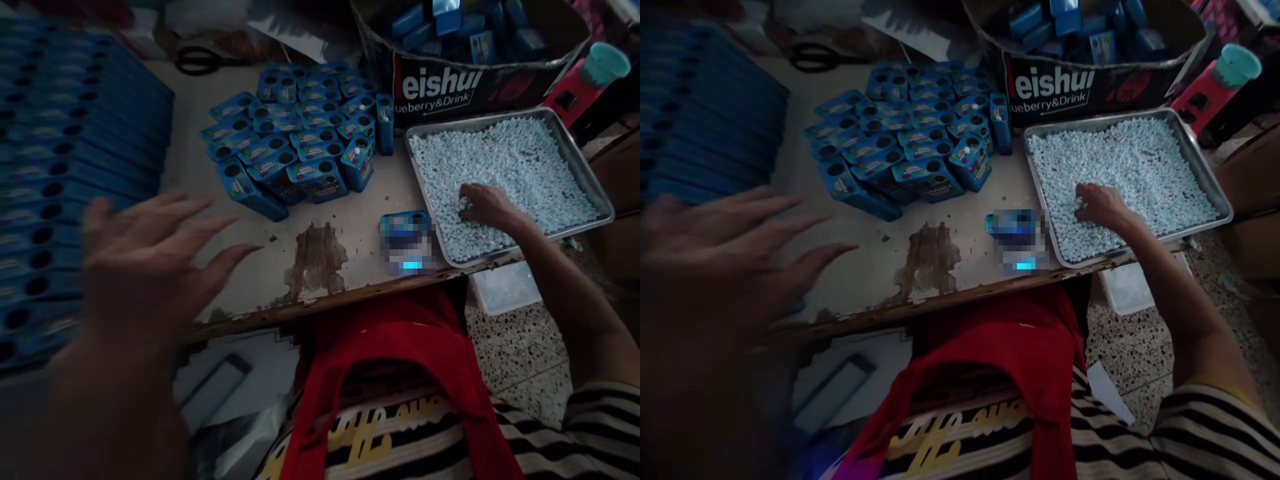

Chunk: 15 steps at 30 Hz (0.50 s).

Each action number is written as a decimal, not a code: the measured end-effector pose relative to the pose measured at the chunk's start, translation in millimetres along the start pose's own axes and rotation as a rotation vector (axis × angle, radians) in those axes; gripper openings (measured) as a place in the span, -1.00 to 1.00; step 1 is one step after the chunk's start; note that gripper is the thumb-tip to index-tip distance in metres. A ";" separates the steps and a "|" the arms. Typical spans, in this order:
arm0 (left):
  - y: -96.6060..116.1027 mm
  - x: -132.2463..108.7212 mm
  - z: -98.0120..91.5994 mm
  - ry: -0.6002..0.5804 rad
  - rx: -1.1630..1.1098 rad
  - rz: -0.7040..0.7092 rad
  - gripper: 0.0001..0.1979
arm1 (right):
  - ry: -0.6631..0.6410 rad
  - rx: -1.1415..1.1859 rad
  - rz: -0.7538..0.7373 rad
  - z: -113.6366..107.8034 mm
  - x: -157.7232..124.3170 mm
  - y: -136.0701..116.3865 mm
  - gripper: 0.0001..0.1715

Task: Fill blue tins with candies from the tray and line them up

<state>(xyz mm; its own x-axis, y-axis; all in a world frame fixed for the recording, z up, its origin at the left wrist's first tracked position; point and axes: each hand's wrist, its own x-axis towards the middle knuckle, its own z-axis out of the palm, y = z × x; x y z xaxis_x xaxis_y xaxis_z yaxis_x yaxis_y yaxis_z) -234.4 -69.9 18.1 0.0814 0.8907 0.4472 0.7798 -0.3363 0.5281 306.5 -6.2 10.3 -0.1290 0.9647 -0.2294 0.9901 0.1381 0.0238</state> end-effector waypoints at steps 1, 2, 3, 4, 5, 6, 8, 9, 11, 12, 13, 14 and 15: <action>8.7 2.0 13.3 0.001 0.024 0.091 -0.68 | -0.025 0.038 -0.003 -4.7 5.1 5.8 -0.49; 16.1 2.0 26.7 -0.008 0.032 0.170 -0.65 | -0.035 0.095 -0.003 -8.7 7.5 13.0 -0.52; 22.7 0.1 40.2 -0.027 0.012 0.219 -0.60 | -0.030 0.164 0.000 -11.8 7.1 20.7 -0.55; 29.1 -3.0 54.0 -0.060 -0.041 0.222 -0.53 | -0.011 0.236 0.005 -14.1 4.2 27.8 -0.59; 35.7 -6.7 68.2 -0.097 -0.114 0.193 -0.44 | 0.017 0.296 0.004 -15.6 -0.8 33.6 -0.62; 42.8 -10.6 83.0 -0.131 -0.198 0.140 -0.37 | 0.051 0.327 -0.010 -16.6 -7.0 37.5 -0.64; 58.3 -16.7 113.6 -0.179 -0.365 0.008 -0.25 | 0.137 0.313 -0.074 -17.0 -20.0 38.5 -0.69; 66.2 -18.4 129.0 -0.197 -0.423 -0.053 -0.23 | 0.187 0.299 -0.110 -16.5 -25.4 35.9 -0.73; 80.3 -19.5 157.7 -0.212 -0.465 -0.131 -0.20 | 0.281 0.341 -0.137 -14.4 -31.0 26.3 -0.79; 85.9 -19.3 169.9 -0.213 -0.462 -0.145 -0.21 | 0.323 0.408 -0.119 -12.7 -30.8 20.0 -0.81; 90.3 -18.8 180.3 -0.212 -0.455 -0.146 -0.24 | 0.358 0.499 -0.088 -10.6 -28.4 13.2 -0.82; 93.5 -17.9 188.3 -0.213 -0.455 -0.141 -0.30 | 0.385 0.601 -0.055 -8.2 -24.1 6.0 -0.83; 95.7 -16.2 194.0 -0.219 -0.466 -0.133 -0.37 | 0.404 0.710 -0.026 -5.7 -18.2 -1.5 -0.83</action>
<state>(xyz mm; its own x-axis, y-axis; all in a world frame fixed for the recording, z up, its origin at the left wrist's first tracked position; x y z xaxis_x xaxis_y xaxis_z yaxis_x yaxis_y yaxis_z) -40.7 -57.2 -78.7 0.1674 0.9612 0.2193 0.4376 -0.2718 0.8571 307.1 -22.7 20.0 -0.0273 0.9882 0.1505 0.7675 0.1172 -0.6303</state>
